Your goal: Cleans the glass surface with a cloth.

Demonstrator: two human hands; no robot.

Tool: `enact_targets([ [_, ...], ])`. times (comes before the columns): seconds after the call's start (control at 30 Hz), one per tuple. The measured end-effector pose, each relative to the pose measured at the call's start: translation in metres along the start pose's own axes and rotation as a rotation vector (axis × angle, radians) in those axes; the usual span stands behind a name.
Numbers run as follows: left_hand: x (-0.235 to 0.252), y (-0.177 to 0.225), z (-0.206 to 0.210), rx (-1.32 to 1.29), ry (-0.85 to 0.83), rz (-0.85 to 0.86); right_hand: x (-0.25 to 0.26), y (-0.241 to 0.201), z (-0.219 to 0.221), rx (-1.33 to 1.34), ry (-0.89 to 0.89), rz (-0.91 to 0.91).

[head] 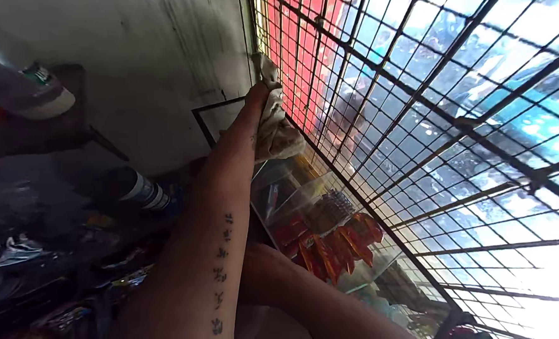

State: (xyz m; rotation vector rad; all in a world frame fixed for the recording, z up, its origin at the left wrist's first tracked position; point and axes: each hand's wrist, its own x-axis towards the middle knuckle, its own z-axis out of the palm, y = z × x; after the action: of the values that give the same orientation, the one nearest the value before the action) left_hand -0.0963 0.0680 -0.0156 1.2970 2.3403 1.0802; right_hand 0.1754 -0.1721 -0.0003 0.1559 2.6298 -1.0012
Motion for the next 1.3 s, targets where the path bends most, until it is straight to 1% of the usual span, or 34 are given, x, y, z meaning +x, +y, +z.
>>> enact_targets([
  [0.03,0.005,0.002,0.002,0.085,0.005,-0.051,-0.002,0.0,0.0,0.032,0.027,-0.003],
  [0.1,0.001,0.019,-0.001,0.211,-0.002,-0.121,-0.006,0.002,-0.001,0.1,0.067,-0.015],
  [0.17,-0.01,0.033,-0.004,0.273,-0.033,-0.154,-0.008,0.003,-0.002,0.131,0.072,-0.037],
  [0.2,-0.012,0.033,-0.003,0.288,-0.028,-0.152,-0.007,0.003,-0.003,0.133,0.064,-0.047],
  [0.27,-0.017,0.035,-0.005,0.28,-0.044,-0.149,-0.005,0.004,-0.001,0.103,0.086,-0.083],
  [0.33,-0.023,0.03,-0.002,0.236,-0.05,-0.106,0.0,0.006,0.005,0.04,0.105,-0.104],
  [0.43,-0.033,0.023,0.002,0.206,-0.041,-0.001,0.006,0.005,0.007,-0.021,0.074,-0.087],
  [0.53,-0.043,0.022,0.004,0.198,-0.069,0.026,0.007,0.003,0.006,-0.04,0.054,-0.051],
  [0.57,-0.05,0.026,0.001,0.177,-0.07,0.017,0.006,0.001,0.004,-0.039,0.044,-0.027],
  [0.67,-0.065,0.048,-0.018,0.144,-0.199,-0.094,0.006,-0.002,0.001,-0.053,-0.001,0.022],
  [0.7,-0.057,0.043,-0.012,0.154,-0.171,-0.077,0.007,-0.002,0.001,-0.063,-0.011,0.026],
  [0.73,-0.042,0.029,0.002,0.183,-0.099,-0.023,0.007,-0.003,0.0,-0.063,-0.014,0.029],
  [0.77,-0.03,0.017,0.012,0.206,-0.073,0.014,0.007,-0.003,0.0,-0.068,-0.016,0.032],
  [0.83,-0.017,0.005,0.025,0.244,-0.08,0.059,0.008,-0.003,0.002,-0.098,-0.016,0.028],
  [0.9,-0.029,0.01,0.02,0.225,-0.111,0.085,0.01,-0.004,0.002,-0.146,-0.042,0.029],
  [0.93,-0.044,0.015,0.013,0.19,-0.129,0.102,0.011,-0.004,0.002,-0.16,-0.053,0.032],
  [1.03,-0.067,0.018,0.0,-0.019,-0.114,0.146,0.011,-0.004,0.002,-0.152,-0.065,0.041],
  [1.1,-0.065,0.013,-0.003,-0.129,-0.095,0.21,0.01,-0.005,0.0,-0.15,-0.08,0.048],
  [1.13,-0.057,0.008,-0.002,-0.117,-0.109,0.247,0.009,-0.006,-0.001,-0.139,-0.082,0.059],
  [1.17,-0.048,0.003,-0.001,-0.045,-0.126,0.271,0.008,-0.006,0.0,-0.115,-0.081,0.071],
  [1.23,-0.049,0.011,0.002,0.084,-0.085,0.146,0.005,-0.004,0.002,-0.051,-0.049,0.073],
  [1.3,-0.047,0.027,-0.001,0.229,-0.085,0.019,0.0,-0.001,0.004,0.003,0.007,0.027],
])
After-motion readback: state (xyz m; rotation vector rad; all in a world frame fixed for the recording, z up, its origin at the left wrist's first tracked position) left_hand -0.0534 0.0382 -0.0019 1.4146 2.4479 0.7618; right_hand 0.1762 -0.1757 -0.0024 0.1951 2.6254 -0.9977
